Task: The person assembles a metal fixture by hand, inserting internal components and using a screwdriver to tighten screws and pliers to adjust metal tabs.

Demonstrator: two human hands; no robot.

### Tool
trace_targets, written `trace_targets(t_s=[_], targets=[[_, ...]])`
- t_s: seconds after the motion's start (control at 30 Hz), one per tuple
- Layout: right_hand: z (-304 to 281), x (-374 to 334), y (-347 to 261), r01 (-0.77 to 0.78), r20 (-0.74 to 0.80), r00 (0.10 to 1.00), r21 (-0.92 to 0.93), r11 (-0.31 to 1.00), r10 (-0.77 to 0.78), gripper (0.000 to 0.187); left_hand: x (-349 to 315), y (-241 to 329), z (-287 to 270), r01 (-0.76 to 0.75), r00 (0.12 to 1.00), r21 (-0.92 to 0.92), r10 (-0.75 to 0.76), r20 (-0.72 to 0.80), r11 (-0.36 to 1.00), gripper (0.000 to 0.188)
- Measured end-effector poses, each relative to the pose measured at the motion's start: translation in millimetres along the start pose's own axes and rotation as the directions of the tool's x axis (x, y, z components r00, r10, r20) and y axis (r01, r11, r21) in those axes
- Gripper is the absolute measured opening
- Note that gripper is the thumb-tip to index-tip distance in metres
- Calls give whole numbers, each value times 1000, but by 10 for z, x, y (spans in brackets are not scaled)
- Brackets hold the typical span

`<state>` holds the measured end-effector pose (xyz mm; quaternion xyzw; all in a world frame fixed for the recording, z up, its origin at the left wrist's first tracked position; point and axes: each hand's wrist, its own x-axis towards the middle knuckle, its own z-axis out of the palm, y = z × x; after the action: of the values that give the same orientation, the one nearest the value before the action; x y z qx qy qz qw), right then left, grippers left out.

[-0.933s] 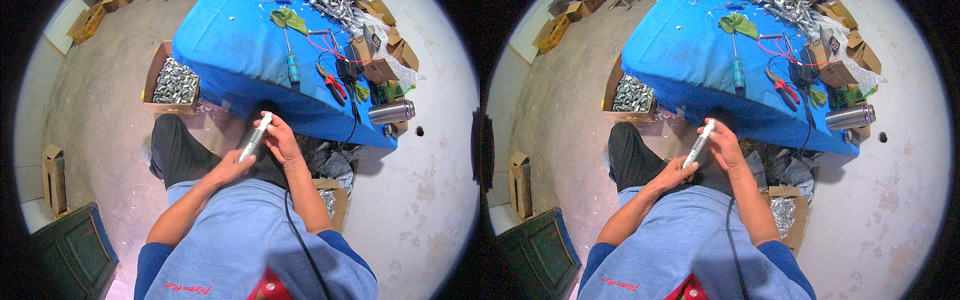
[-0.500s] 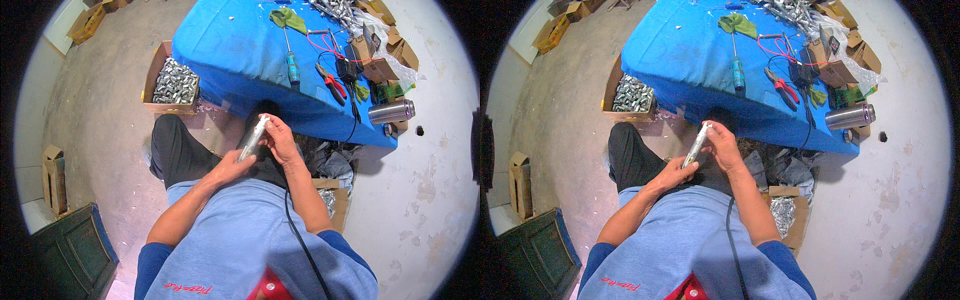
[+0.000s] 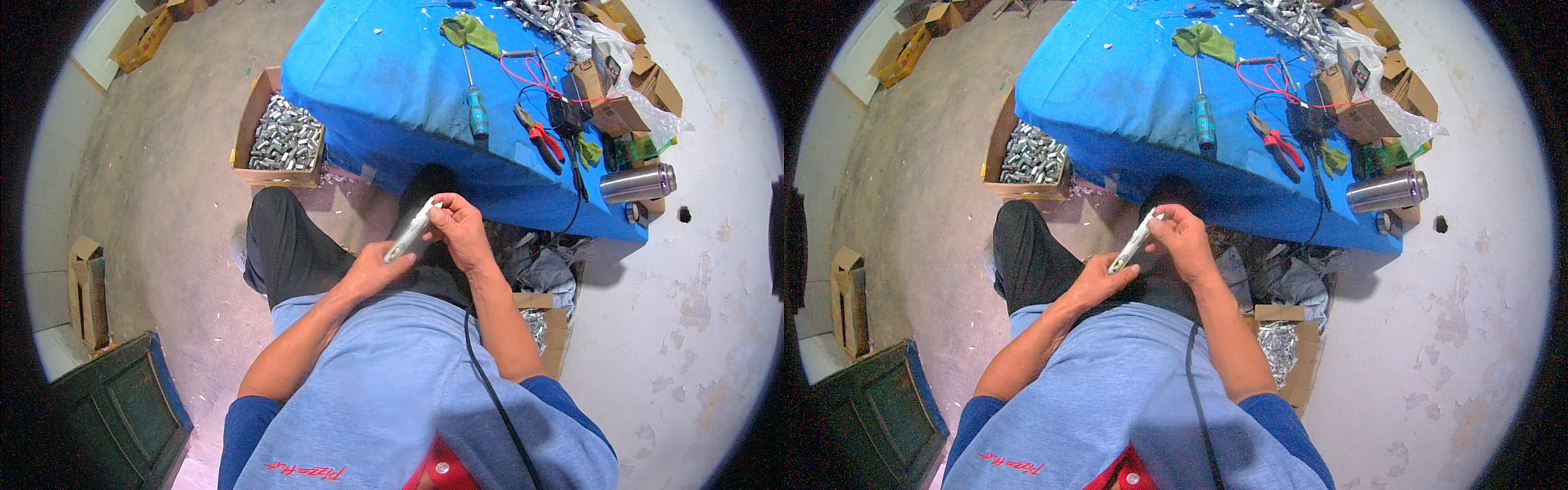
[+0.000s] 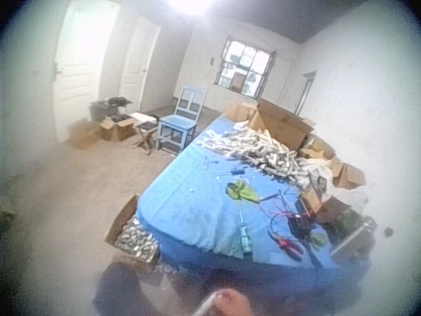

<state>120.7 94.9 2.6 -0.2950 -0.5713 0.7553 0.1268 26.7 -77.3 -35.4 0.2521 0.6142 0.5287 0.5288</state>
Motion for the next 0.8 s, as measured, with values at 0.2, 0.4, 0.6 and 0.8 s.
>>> trace_targets(t_s=[0.2,0.4,0.6,0.8], targets=[[-31,-196,-304,-33,49,998,-210,977,44,34,49,-123,28,-43,997,161,52,-51,986,40],[-166,-278,-595,339,366,930,-838,428,-19,31,-28,-45,44,-70,998,341,64,27,937,35],[3,-274,-716,485,388,789,-869,-96,476,33,-84,92,84,-144,986,499,83,142,855,38],[73,-217,-588,577,424,678,-813,-77,600,51,-100,108,89,-186,977,553,91,194,812,36]])
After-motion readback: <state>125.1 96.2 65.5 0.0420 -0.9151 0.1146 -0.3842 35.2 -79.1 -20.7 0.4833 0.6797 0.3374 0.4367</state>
